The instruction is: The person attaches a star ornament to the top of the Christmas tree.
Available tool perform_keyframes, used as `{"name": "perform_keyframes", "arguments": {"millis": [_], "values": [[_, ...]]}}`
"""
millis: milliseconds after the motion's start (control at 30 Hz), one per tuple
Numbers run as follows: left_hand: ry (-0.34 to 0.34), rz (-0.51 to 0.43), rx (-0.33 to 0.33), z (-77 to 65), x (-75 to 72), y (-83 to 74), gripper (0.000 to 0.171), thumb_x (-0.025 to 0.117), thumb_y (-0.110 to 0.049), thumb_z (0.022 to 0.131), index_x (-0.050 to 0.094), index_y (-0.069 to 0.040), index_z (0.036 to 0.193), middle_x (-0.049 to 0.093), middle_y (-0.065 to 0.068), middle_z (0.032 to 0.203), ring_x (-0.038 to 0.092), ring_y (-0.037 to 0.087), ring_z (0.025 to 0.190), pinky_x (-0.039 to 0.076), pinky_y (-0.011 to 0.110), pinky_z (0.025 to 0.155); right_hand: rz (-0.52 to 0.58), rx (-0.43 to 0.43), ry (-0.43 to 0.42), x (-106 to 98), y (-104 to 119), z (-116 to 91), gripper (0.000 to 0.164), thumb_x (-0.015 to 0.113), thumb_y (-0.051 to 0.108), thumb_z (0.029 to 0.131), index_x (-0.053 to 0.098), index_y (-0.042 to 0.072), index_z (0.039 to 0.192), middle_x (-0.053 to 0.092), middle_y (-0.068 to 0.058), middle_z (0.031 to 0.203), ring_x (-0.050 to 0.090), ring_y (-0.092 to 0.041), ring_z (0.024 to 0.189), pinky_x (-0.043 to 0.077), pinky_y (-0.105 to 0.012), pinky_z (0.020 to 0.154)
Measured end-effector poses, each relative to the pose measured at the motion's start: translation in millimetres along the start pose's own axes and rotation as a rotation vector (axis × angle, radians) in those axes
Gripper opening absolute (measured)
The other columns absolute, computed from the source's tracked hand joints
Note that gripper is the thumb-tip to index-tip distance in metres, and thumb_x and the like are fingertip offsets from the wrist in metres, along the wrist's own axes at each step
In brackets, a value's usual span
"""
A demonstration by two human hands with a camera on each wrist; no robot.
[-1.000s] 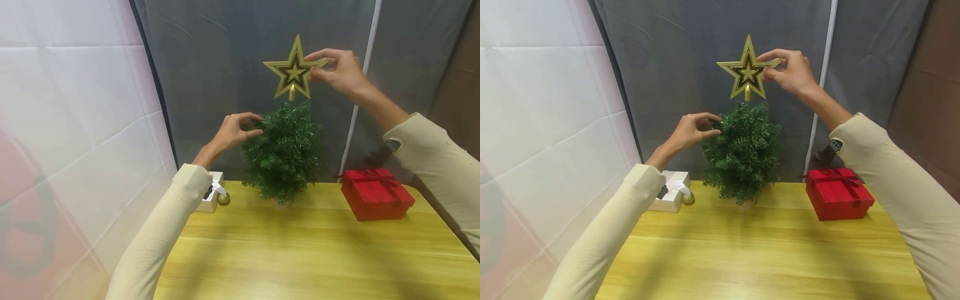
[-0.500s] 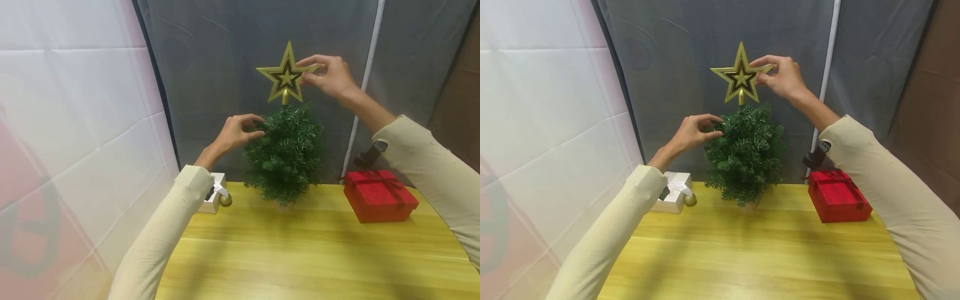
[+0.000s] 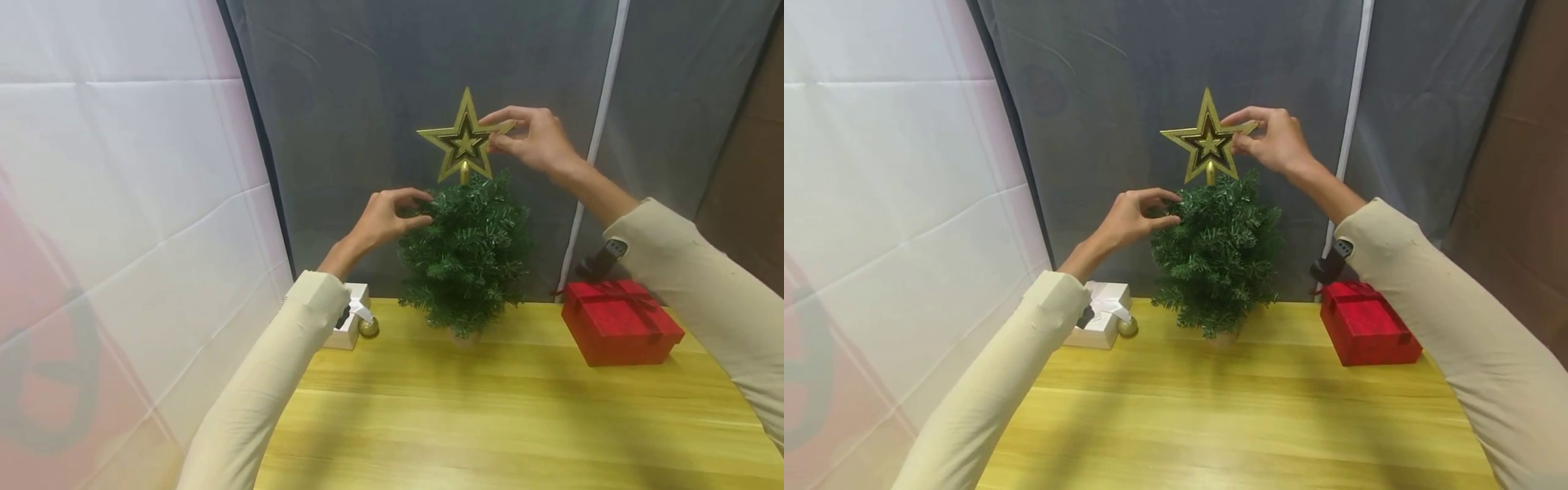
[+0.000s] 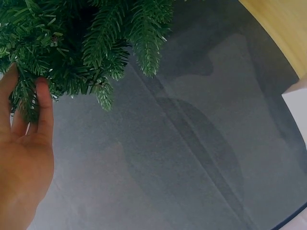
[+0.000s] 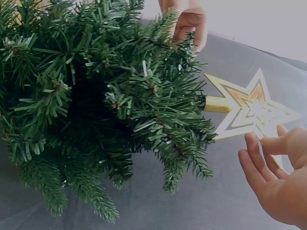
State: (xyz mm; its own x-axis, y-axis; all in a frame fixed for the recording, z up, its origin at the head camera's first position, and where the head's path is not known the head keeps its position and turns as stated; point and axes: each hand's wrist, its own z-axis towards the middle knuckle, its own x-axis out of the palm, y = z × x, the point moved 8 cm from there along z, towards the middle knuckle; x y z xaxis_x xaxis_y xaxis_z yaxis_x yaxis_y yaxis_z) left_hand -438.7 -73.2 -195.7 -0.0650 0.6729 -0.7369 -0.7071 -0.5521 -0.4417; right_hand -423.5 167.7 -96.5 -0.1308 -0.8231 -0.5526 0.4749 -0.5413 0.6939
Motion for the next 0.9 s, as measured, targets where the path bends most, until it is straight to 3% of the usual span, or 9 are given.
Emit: {"name": "perform_keyframes", "arguments": {"millis": [233, 500, 700, 900], "values": [[0.010, 0.006, -0.009, 1.1, 2.3, 1.4, 0.038, 0.080, -0.033, 0.094, 0.073, -0.024, 0.130, 0.070, 0.000, 0.133, 0.066, 0.019, 0.118, 0.054, 0.044, 0.100, 0.004, 0.001, 0.042, 6, -6, -4, 0.034, 0.067, 0.017, 0.103, 0.070, 0.018, 0.137, 0.078, -0.006, 0.111, 0.074, -0.004, 0.090, 0.055, -0.036, 0.100], [-0.002, -0.007, 0.001, 1.6, 0.5, 4.3, 0.036, 0.080, -0.032, 0.094, 0.073, -0.025, 0.129, 0.070, -0.001, 0.134, 0.066, 0.018, 0.118, 0.054, 0.043, 0.100, 0.004, -0.002, 0.046, 4, -6, -4, 0.038, 0.066, 0.018, 0.104, 0.066, 0.021, 0.142, 0.063, -0.008, 0.145, 0.066, -0.021, 0.126, 0.052, -0.038, 0.105], [-0.008, -0.034, -0.016, 0.3, -2.1, 6.1, 0.038, 0.078, -0.033, 0.095, 0.072, -0.026, 0.132, 0.071, 0.002, 0.130, 0.069, 0.019, 0.113, 0.056, 0.041, 0.095, -0.069, -0.027, -0.037, -10, -10, -7, 0.042, 0.073, 0.028, 0.100, 0.067, 0.023, 0.142, 0.067, -0.006, 0.140, 0.067, -0.021, 0.125, 0.056, -0.032, 0.099], [-0.042, -0.104, -0.024, -5.4, -14.8, 7.6, 0.045, 0.077, -0.032, 0.097, 0.068, -0.024, 0.140, 0.073, 0.005, 0.129, 0.072, 0.020, 0.109, 0.060, 0.038, 0.090, -0.120, -0.087, -0.078, -25, -16, -24, 0.043, 0.075, 0.033, 0.098, 0.069, 0.021, 0.139, 0.072, -0.008, 0.131, 0.072, -0.011, 0.113, 0.055, -0.017, 0.084]]}}
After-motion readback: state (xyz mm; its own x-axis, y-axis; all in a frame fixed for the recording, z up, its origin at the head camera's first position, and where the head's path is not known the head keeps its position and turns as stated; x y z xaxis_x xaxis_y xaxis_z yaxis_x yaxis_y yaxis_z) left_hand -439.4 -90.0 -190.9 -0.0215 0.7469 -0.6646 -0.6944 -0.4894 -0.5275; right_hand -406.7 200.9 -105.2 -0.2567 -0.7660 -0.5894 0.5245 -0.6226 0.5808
